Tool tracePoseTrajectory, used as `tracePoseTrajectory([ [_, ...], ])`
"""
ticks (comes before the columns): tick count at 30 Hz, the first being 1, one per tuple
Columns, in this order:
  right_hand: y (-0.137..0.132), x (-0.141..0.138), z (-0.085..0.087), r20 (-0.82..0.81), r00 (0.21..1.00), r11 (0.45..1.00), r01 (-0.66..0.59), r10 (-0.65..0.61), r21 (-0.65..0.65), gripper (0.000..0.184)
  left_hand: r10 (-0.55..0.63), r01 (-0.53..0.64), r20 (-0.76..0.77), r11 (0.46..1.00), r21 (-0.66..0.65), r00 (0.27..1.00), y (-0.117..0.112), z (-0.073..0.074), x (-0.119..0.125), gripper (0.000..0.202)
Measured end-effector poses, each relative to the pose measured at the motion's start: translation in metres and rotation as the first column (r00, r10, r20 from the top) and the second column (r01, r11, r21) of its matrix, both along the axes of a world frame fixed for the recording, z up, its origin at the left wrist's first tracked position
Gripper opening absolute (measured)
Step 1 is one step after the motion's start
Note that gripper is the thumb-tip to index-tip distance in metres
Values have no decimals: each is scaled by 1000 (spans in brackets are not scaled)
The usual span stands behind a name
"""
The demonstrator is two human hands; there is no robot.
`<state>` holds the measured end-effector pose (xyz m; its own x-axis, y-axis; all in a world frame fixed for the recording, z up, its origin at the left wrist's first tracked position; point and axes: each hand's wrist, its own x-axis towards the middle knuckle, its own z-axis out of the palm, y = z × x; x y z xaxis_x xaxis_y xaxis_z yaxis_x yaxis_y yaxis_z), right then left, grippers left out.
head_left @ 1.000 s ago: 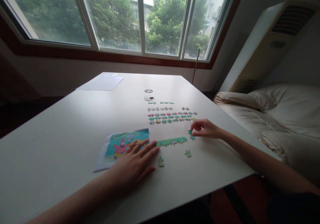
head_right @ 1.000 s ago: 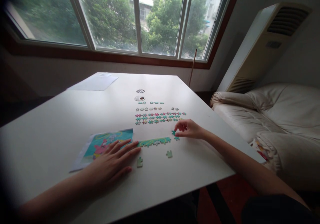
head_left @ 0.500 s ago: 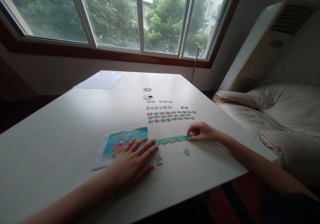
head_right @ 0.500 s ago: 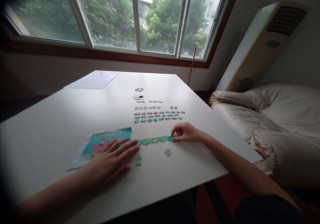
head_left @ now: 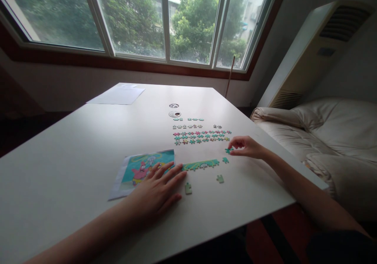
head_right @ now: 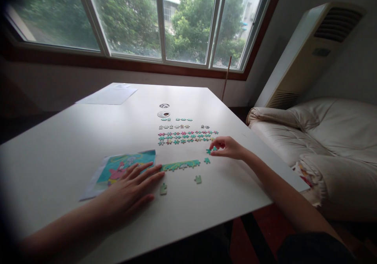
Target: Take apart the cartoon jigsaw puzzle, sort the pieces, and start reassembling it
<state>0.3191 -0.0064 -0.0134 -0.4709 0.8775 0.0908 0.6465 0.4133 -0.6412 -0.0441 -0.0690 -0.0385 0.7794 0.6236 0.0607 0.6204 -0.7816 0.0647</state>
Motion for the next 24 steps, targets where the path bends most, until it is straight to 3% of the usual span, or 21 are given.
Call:
tracePoseTrajectory([
  [8,22,46,-9,92,992,985,95,-83,-142,38,-6,6,10,1000,18,1000,0,0,0,48],
  [16,26,49,-12,107,993,974,80,-58,-214,41,-4,4,10,1000,23,1000,0,0,1,48],
  [24,23,47,-5,91,996,964,37,-14,-263,42,0,0,36,1000,-9,999,-1,3,-1,47],
])
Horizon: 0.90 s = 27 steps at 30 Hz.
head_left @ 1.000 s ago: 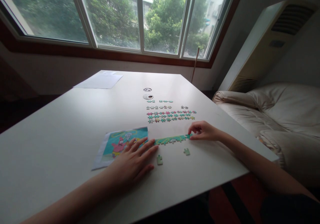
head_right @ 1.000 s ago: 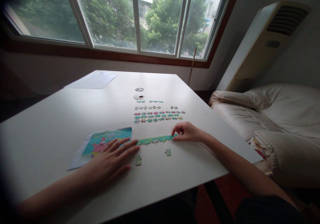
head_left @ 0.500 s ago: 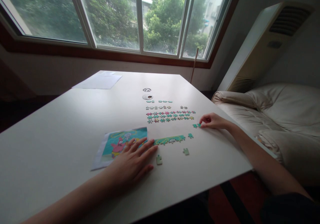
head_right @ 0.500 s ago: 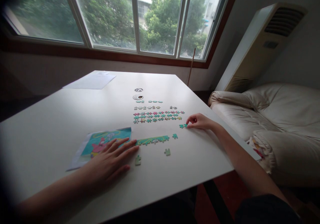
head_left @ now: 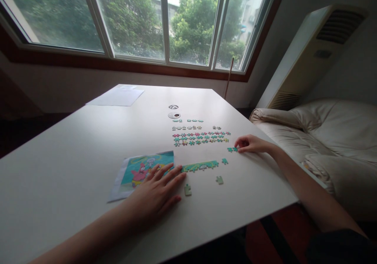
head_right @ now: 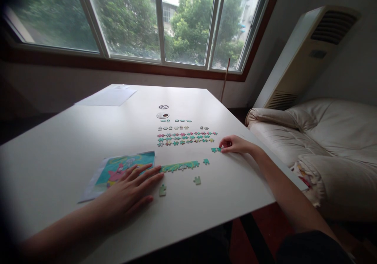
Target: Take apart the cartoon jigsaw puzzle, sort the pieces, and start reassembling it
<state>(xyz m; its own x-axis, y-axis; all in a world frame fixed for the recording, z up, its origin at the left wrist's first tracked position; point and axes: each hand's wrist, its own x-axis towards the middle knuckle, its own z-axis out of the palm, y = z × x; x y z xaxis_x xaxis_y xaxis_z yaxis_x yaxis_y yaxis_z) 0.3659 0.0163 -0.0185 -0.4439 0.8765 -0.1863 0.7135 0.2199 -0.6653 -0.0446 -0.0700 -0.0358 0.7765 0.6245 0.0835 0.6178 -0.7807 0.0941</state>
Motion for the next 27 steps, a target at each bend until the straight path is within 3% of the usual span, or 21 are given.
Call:
tracePoseTrajectory([
  [5,20,1,10,48,999,997,7,-10,74,38,4,-4,13,1000,-20,1000,-1,1,-1,47],
  [10,73,-21,17,200,980,976,-27,-18,218,29,-3,3,26,1000,-14,1000,-1,1,0,47],
  [13,105,-45,12,214,976,959,-13,-50,284,22,-2,2,23,1000,-10,1000,-2,3,-1,47],
  [20,146,-98,-13,217,974,914,-27,-67,405,40,9,-9,5,1000,-9,1000,-2,7,-1,48],
  [27,162,-108,-9,287,954,890,-58,-84,453,27,5,-5,5,1000,-15,1000,-2,8,-1,48],
])
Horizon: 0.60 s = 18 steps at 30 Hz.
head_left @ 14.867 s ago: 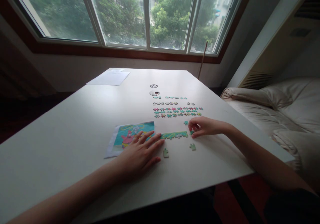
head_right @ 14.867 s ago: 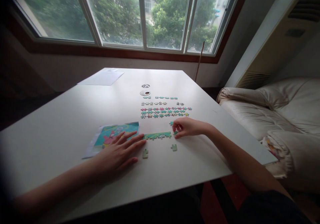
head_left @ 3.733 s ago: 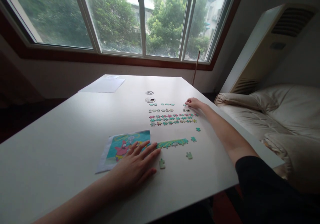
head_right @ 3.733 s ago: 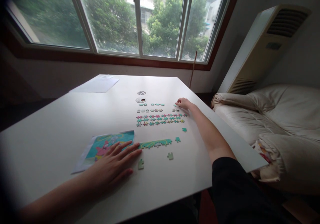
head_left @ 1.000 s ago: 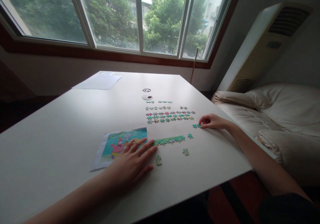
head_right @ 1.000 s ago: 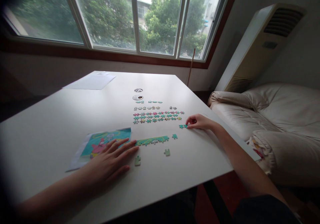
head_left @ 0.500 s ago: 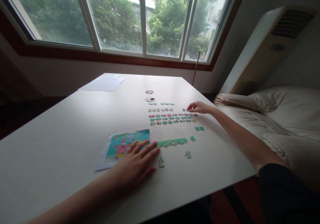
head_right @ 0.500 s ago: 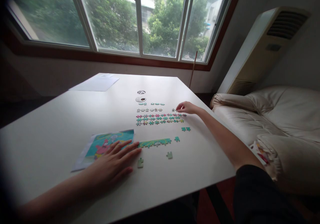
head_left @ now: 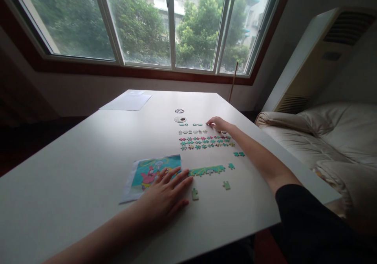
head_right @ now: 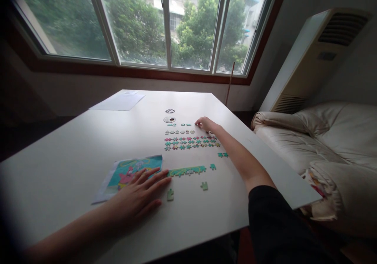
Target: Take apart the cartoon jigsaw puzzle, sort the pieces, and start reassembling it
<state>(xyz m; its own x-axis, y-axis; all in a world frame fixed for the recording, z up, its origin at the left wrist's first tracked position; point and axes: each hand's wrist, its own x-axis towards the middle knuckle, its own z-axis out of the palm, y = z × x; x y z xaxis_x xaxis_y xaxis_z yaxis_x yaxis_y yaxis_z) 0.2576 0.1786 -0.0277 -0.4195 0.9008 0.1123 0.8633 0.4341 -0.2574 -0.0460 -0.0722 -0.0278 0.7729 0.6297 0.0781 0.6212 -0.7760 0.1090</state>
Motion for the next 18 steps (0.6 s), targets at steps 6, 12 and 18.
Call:
tracePoseTrajectory([
  [6,3,9,5,39,999,1000,9,-10,18,13,0,0,-15,1000,-8,1000,0,0,0,48],
  [12,5,10,2,24,1000,1000,20,-20,-8,22,3,-3,-12,1000,-19,1000,0,1,0,48],
  [18,9,15,0,21,994,993,112,-111,-41,27,-4,4,3,1000,-18,1000,0,0,-1,48],
])
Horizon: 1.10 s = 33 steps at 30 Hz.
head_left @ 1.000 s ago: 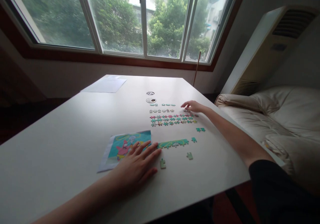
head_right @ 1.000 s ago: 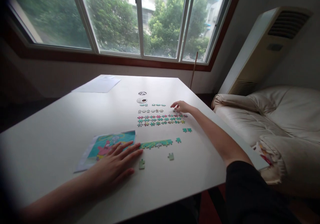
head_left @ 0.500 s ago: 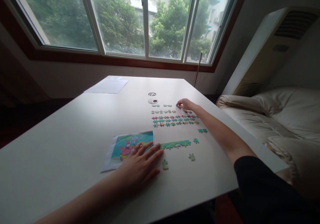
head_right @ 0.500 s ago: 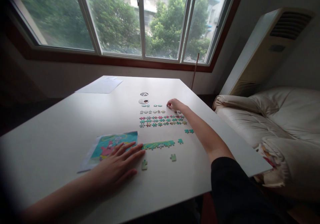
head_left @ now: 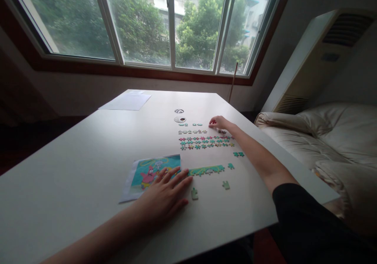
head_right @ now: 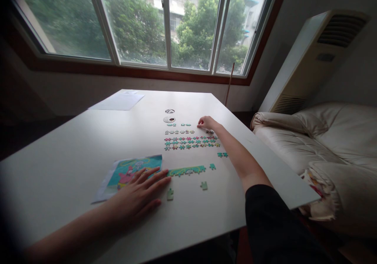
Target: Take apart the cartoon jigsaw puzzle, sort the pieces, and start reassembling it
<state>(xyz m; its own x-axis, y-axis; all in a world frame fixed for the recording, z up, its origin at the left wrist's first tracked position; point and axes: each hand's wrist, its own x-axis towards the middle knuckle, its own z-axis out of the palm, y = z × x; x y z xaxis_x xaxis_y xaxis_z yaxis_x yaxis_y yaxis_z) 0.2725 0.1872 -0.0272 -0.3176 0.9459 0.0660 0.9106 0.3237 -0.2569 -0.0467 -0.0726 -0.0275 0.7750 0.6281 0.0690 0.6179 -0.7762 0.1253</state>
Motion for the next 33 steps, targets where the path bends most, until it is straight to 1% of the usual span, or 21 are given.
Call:
tracePoseTrajectory([
  [4,-1,9,-1,-12,995,995,98,-98,-21,40,3,-3,-14,1000,-1,1000,-1,0,0,48],
  [7,-2,18,-1,-48,990,988,125,-129,-86,43,6,-6,-21,1000,3,1000,-1,0,1,48],
  [11,-2,26,0,-103,987,980,101,-119,-172,38,8,-8,-23,1000,3,1000,-1,0,1,48],
  [16,-1,24,1,-164,980,960,64,-112,-273,38,4,-4,-21,1000,-4,1000,0,0,2,48],
  [18,-3,22,1,-197,973,955,56,-117,-290,37,7,-7,-27,1000,-11,1000,0,1,2,48],
  [21,-10,19,3,-252,961,959,41,-115,-280,36,11,-12,-35,1000,-17,999,0,1,2,49],
  [25,-35,21,9,-327,943,969,-18,-65,-246,35,14,-15,-43,1000,-15,999,0,0,1,49],
  [28,-65,30,18,-359,933,957,-84,-22,-278,40,14,-14,-40,1000,-14,999,0,-1,1,49],
  [30,-88,39,25,-370,929,934,-136,4,-331,42,12,-13,-39,1000,-18,999,0,-1,2,49],
  [32,-111,49,31,-394,919,880,-212,31,-425,44,14,-14,-35,1000,-19,999,1,-1,2,49],
  [33,-122,54,34,-397,917,859,-230,34,-457,44,12,-13,-30,1000,-17,999,1,-1,3,49],
])
